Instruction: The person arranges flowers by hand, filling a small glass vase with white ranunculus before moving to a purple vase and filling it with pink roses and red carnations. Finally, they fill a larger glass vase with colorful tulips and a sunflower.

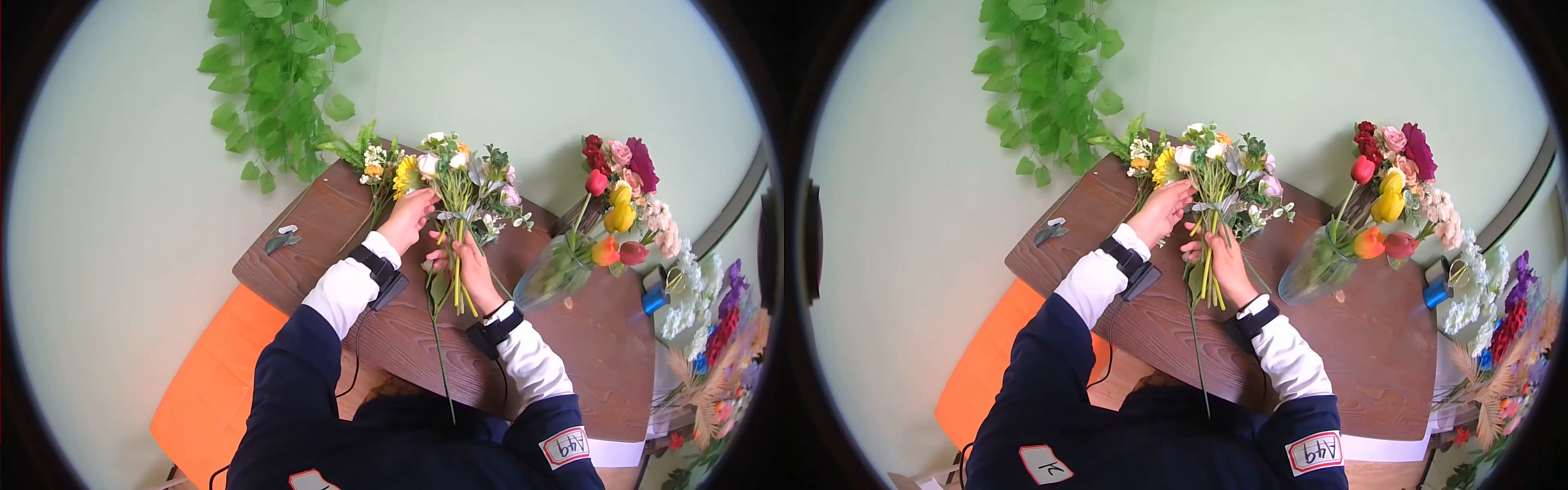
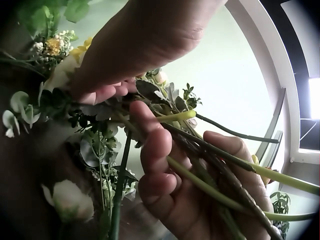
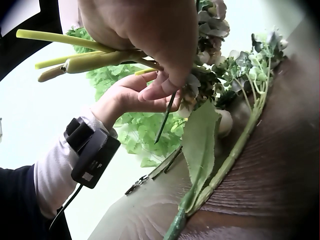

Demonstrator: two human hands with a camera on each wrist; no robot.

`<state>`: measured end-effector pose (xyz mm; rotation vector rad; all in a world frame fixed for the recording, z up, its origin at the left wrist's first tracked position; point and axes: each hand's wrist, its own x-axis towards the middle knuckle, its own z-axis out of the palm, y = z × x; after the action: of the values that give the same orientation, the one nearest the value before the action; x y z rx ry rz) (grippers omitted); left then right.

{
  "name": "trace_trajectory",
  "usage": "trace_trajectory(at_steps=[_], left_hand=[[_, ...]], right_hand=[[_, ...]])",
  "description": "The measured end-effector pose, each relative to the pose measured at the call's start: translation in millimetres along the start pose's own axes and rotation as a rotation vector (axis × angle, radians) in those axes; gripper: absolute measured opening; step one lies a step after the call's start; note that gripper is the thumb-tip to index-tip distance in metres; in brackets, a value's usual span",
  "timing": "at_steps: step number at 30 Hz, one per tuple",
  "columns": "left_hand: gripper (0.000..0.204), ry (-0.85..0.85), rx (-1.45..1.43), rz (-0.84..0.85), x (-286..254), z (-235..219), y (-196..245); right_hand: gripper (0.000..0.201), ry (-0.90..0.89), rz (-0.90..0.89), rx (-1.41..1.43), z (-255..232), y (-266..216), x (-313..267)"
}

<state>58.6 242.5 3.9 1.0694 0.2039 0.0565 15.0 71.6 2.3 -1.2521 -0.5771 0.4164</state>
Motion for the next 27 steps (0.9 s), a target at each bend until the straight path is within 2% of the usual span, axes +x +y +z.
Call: trace_trajectory(at_steps=[2,5,6,8,9,11,13,17,19,20,22,24,26,27], left_hand=[[0.016,-0.009,-0.203,-0.085,11.9,-3.1,-5.3],[0.013,0.012,-0.354,-0.088,19.3,-1.3,-16.6],[0.013,0.008,-0.349,-0.090,20.8,-2.7,-18.1],[0.011,-0.179,-0.205,-0.094,15.5,-4.4,-13.9],[0.011,-0.187,-0.224,-0.090,13.8,-2.5,-12.5],[0.011,-0.156,-0.202,-0.139,27.2,-4.9,-15.2],[0.011,-0.144,-0.200,-0.203,36.9,-5.9,-15.6],[0.008,-0.070,-0.258,-0.208,39.8,0.4,-13.2],[0.006,-0.046,-0.424,-0.102,38.8,4.7,-13.1],[0.006,-0.049,-0.419,-0.102,43.5,3.6,-13.6],[0.006,0.071,-0.618,-0.043,53.1,-1.2,-9.3],[0.008,0.115,-0.567,0.020,61.4,-12.7,1.3],[0.010,0.074,-0.561,0.124,58.3,-15.2,12.9],[0.013,0.103,-0.544,0.107,61.9,-19.7,17.0]], right_hand=[[0.038,0.014,0.024,-0.010,-1.7,-0.4,-0.9],[0.034,0.043,0.003,0.038,-1.4,-1.9,-5.0],[0.034,0.048,-0.001,0.041,-2.7,-1.0,-5.6],[0.035,0.009,-0.042,0.027,-4.2,1.5,-6.5],[0.035,0.014,-0.044,0.030,-5.6,2.2,-7.4],[0.036,-0.036,-0.064,0.022,-6.9,-0.5,-10.0],[0.035,-0.009,-0.076,-0.005,-4.7,-3.0,-13.1],[0.033,0.008,-0.166,-0.075,-3.2,-2.0,-18.1],[0.032,0.022,-0.153,-0.044,-1.5,-0.9,-18.3],[0.032,0.031,-0.137,-0.017,-0.1,-1.1,-17.8],[0.030,0.043,-0.135,-0.029,0.5,-3.6,-20.7],[0.031,0.025,-0.131,0.005,0.6,-5.1,-23.5],[0.031,0.023,-0.135,-0.013,2.9,-9.7,-25.8],[0.030,0.021,-0.134,-0.034,3.2,-11.7,-27.1]])
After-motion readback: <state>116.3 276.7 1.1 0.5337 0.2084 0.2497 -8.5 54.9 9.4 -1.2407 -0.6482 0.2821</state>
